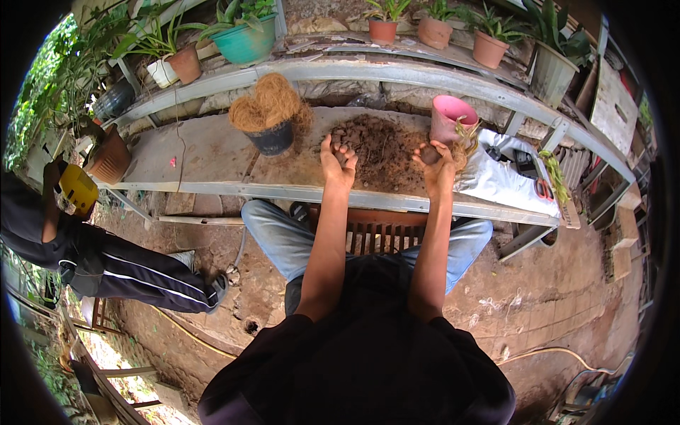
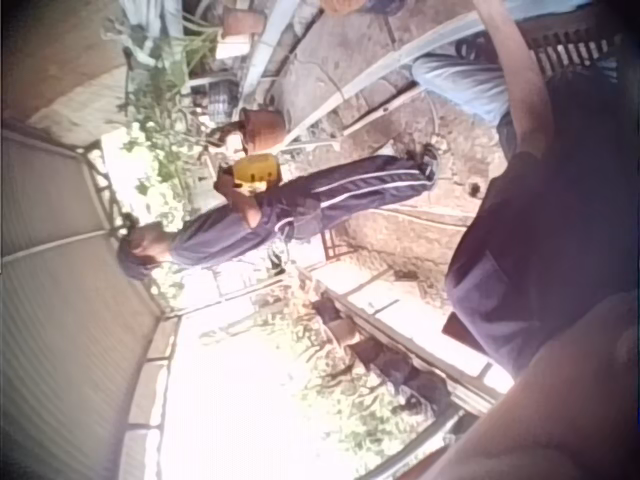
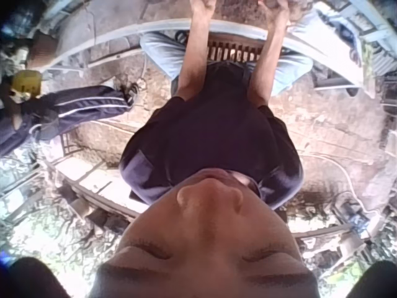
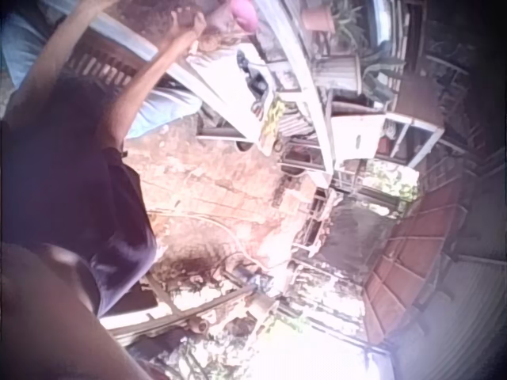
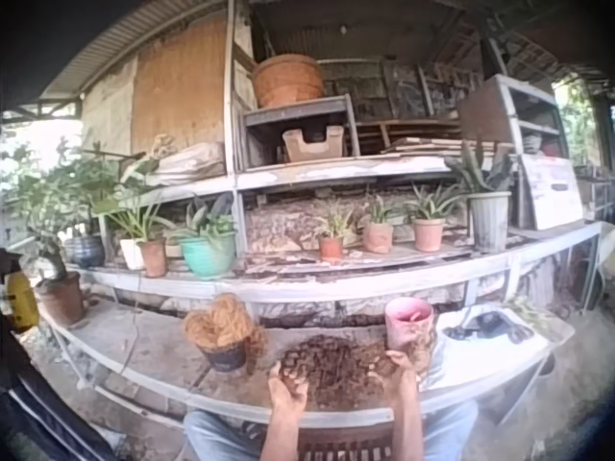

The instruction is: The person sits at a workbench and repeatedly forms small balls of soil or compost by hand. They then pick up a small plant cutting and wrap its roots with the soil balls, preparing it for planting.

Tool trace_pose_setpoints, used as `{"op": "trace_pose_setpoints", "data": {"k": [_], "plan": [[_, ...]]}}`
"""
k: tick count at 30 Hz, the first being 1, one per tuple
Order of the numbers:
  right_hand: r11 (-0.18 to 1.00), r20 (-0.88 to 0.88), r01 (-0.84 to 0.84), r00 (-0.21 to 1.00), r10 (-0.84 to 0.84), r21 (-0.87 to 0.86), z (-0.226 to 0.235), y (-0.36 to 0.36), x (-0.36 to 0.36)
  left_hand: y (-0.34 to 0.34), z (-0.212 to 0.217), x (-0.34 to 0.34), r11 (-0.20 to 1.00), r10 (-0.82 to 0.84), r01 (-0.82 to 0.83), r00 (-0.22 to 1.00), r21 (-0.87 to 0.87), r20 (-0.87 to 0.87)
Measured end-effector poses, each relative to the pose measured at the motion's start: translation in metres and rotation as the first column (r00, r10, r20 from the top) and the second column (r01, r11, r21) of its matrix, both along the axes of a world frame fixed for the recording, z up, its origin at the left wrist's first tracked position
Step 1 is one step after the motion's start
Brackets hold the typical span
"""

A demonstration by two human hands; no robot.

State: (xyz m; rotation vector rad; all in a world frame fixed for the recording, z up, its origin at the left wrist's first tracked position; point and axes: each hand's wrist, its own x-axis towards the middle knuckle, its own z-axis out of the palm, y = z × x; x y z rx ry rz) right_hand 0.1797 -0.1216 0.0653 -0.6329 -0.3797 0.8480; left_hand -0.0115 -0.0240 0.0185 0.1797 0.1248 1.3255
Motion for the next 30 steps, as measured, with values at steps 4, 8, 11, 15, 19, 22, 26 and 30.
{"op": "trace_pose_setpoints", "data": {"k": [4,8,11,15,19,22,26,30], "plan": [[0.989,0.102,-0.11,0.99,0.099,0.102,-0.012,0.002,0.011,-0.001,0.026,0.013,0.982,0.041,-0.039,0.999,-0.187,0.007],[0.972,-0.002,-0.222,0.975,0.223,0.081,-0.034,0.009,0.034,0.013,-0.01,-0.007,0.902,-0.364,0.314,0.923,0.297,0.129],[0.987,-0.088,-0.151,0.984,0.155,0.052,-0.039,0.007,0.038,-0.003,0.005,0.001,0.981,-0.183,0.171,0.972,0.092,0.146],[0.993,-0.079,-0.115,0.99,0.116,0.023,-0.035,0.005,0.036,-0.017,0.04,0.009,0.975,0.042,-0.015,0.992,-0.222,0.116],[0.99,-0.056,-0.141,0.988,0.142,0.01,-0.035,0.005,0.035,-0.001,0.009,0.0,0.99,-0.077,0.093,0.987,-0.11,0.141],[0.991,-0.013,-0.136,0.991,0.136,0.002,-0.038,0.007,0.038,0.0,0.006,0.002,0.994,-0.108,0.11,0.992,-0.025,0.07],[0.988,-0.105,-0.15,0.983,0.154,0.04,-0.033,0.004,0.033,0.0,0.005,0.001,0.993,-0.116,0.116,0.993,0.027,0.018],[0.987,-0.156,-0.16,0.974,0.163,0.031,-0.033,0.006,0.036,0.0,0.006,0.001,0.985,-0.168,0.169,0.981,-0.011,0.093]]}}
